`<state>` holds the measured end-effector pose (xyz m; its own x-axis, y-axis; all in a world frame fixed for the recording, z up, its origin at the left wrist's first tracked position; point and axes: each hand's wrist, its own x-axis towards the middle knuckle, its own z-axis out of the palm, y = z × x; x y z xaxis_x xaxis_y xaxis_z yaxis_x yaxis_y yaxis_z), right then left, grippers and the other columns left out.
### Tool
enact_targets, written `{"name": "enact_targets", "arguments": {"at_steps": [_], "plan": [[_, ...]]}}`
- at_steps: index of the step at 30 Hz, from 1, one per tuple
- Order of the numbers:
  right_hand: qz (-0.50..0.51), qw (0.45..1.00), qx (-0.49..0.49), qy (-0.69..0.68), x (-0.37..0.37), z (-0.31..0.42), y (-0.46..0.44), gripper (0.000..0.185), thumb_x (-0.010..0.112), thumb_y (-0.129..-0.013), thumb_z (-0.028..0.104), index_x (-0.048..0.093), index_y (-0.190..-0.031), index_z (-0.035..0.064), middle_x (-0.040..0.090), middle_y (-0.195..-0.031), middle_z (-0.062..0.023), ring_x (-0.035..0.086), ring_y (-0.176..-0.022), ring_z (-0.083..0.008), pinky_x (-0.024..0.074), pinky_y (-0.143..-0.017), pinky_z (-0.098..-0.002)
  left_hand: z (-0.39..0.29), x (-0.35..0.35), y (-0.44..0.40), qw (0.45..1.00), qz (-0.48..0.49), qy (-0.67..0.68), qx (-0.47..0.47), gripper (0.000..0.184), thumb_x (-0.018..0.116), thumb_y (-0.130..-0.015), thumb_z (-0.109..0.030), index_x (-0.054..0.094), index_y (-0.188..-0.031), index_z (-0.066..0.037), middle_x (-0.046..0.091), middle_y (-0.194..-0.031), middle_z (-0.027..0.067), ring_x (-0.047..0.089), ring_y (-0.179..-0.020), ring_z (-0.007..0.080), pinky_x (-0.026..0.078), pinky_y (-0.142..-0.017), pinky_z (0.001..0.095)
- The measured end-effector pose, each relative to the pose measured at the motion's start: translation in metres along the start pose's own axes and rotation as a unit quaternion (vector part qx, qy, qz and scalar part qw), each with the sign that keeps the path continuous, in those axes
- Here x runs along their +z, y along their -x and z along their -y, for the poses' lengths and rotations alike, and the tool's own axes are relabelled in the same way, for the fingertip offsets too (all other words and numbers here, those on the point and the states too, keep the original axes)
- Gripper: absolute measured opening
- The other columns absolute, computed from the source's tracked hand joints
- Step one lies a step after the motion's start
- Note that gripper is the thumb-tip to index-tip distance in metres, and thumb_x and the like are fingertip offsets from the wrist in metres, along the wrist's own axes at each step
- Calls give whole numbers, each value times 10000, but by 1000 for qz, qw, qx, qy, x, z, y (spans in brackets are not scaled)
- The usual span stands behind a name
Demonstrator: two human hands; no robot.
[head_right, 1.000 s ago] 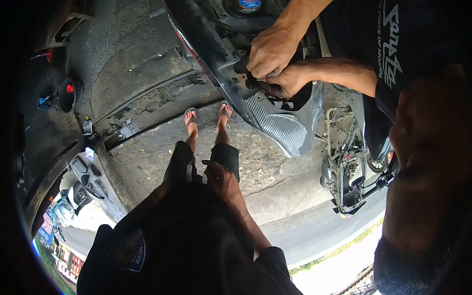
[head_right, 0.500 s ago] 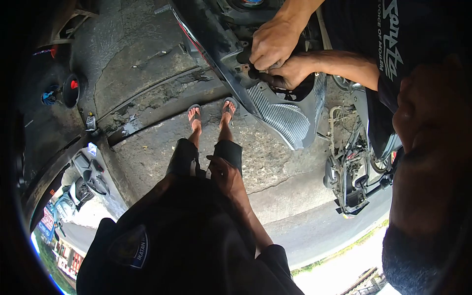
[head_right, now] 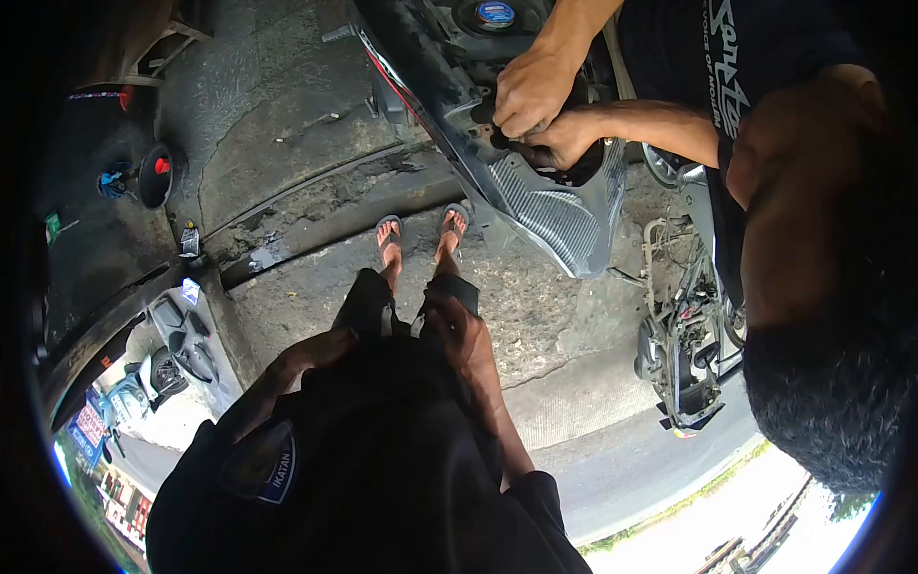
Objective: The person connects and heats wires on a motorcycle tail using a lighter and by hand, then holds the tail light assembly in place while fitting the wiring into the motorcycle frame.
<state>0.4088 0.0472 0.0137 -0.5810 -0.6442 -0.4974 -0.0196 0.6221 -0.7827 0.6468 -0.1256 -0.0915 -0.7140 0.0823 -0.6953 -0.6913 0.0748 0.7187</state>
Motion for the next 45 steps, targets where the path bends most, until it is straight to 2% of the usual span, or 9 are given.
{"name": "enact_targets", "arguments": {"at_steps": [5,7,9,11,17,25,34,41,45], "plan": [[-120,992,27,-27,-34,-7,1,306,537,-978,169,605,-1224,-1,672,-947,-95,640,-849,-159,514,-755,-307,-85,-38,18,975,26,-177,-132,399,396,-1004,-335,626,-1090,-20,673,-908,240,657,-937,397,489,-842,474],[-248,958,-20,-143,-50,-4,1,303,521,-968,137,611,-1213,-18,668,-962,-82,617,-893,-162,490,-757,-297,-118,-47,9,975,-111,-160,-107,380,428,-997,-331,623,-1081,-16,669,-872,239,661,-891,393,501,-803,440],[-449,885,-46,-109,-83,-20,-7,337,520,-962,159,597,-1233,-25,658,-1068,-104,596,-1010,-187,462,-859,-323,-126,-47,-35,965,-254,-39,44,486,474,-982,-456,659,-1130,-31,687,-970,213,694,-768,290,521,-770,391],[-479,868,-90,-101,-112,-32,-17,374,518,-961,155,559,-1285,-28,624,-1184,-120,571,-1090,-201,423,-953,-329,-136,-42,-79,949,-187,248,60,590,476,-974,-506,580,-1258,1,657,-1130,206,682,-901,276,523,-820,380],[-356,926,-102,-74,-172,-30,-52,429,528,-959,143,486,-1343,-44,528,-1343,-195,485,-1259,-270,359,-1058,-369,-211,-11,-149,939,-76,334,20,755,441,-946,-624,465,-1360,6,573,-1259,196,581,-1162,280,497,-932,406],[-233,959,-160,-25,-198,-37,-85,502,550,-967,248,452,-1374,-28,493,-1380,-170,461,-1263,-268,342,-1062,-357,-252,33,-170,903,-88,414,70,888,416,-900,-715,369,-1402,16,501,-1324,195,558,-1181,300,499,-935,444],[-187,970,-144,-52,-202,-44,-94,492,560,-962,143,392,-1404,9,435,-1409,-188,448,-1256,-314,396,-1030,-408,-250,46,-181,870,-157,459,90,803,450,-901,-695,486,-1253,25,582,-1174,172,597,-1101,259,515,-898,419],[-173,969,-175,-27,-206,-46,-95,494,561,-957,120,387,-1405,5,433,-1407,-189,450,-1256,-326,413,-1014,-416,-256,47,-176,872,-174,451,77,814,421,-923,-675,440,-1348,19,552,-1256,138,642,-1024,208,551,-816,337],[-171,970,-169,-22,-207,-46,-93,498,564,-954,120,389,-1407,8,434,-1407,-192,448,-1260,-333,410,-1017,-425,-264,46,-166,869,-172,456,84,855,441,-901,-698,420,-1333,40,552,-1233,187,604,-1098,263,518,-901,402]]}}
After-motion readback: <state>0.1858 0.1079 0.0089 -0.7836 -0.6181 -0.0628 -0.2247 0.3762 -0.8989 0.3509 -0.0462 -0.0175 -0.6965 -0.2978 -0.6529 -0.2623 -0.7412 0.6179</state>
